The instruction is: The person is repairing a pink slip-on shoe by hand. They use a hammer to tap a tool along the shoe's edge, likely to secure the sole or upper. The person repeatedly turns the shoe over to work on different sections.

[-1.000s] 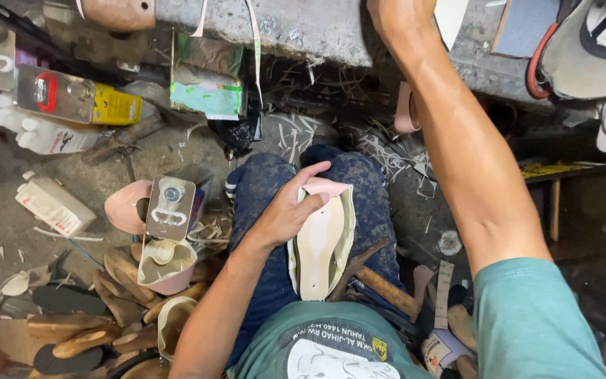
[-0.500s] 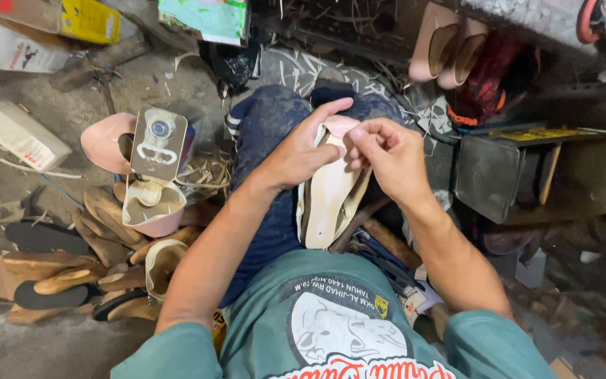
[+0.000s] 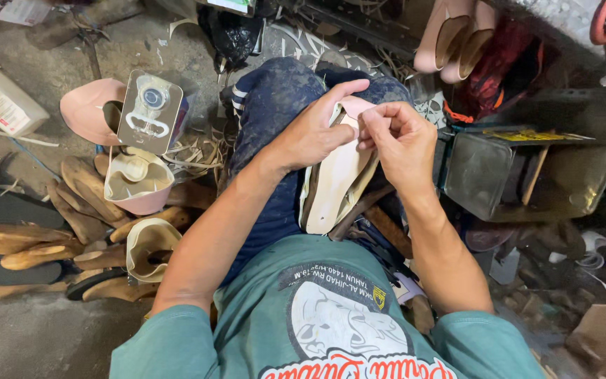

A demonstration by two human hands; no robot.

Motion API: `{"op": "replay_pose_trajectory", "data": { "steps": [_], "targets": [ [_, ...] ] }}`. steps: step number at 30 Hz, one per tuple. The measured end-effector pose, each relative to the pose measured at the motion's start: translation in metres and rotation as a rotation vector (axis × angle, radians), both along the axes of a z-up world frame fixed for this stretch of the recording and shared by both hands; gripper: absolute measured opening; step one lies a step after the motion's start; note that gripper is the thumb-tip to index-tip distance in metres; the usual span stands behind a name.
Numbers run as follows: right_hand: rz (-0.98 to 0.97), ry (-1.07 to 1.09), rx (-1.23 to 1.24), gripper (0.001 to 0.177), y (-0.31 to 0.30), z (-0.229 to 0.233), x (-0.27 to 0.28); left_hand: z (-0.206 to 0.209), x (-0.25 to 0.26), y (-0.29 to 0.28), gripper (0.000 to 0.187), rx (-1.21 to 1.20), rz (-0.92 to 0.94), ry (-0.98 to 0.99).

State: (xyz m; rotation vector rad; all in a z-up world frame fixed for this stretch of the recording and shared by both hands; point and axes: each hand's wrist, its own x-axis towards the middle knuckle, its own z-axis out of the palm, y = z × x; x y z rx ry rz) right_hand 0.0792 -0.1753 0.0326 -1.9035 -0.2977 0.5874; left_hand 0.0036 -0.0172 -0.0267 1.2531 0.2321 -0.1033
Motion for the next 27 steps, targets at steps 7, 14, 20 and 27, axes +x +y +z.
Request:
{"op": "replay_pose_trajectory", "data": {
  "steps": [7, 14, 20, 27],
  "targets": [
    [-0.024, 0.084, -0.022, 0.010, 0.002, 0.008, 0.004, 0.011, -0.001, 0.004, 0.072, -0.001, 0.006, 0.003],
    [0.015, 0.169, -0.014, 0.013, -0.003, 0.005, 0.009, 0.023, 0.000, 0.008, 0.065, 0.011, -0.013, -0.006],
    [0.073, 0.135, -0.017, 0.012, 0.000, 0.004, 0.010, 0.006, 0.000, 0.003, 0.062, 0.016, 0.005, -0.012],
    [-0.083, -0.017, 0.001, 0.007, -0.018, 0.019, 0.013, 0.002, 0.000, -0.006, 0.062, -0.065, 0.041, -0.004]
  ]
}}
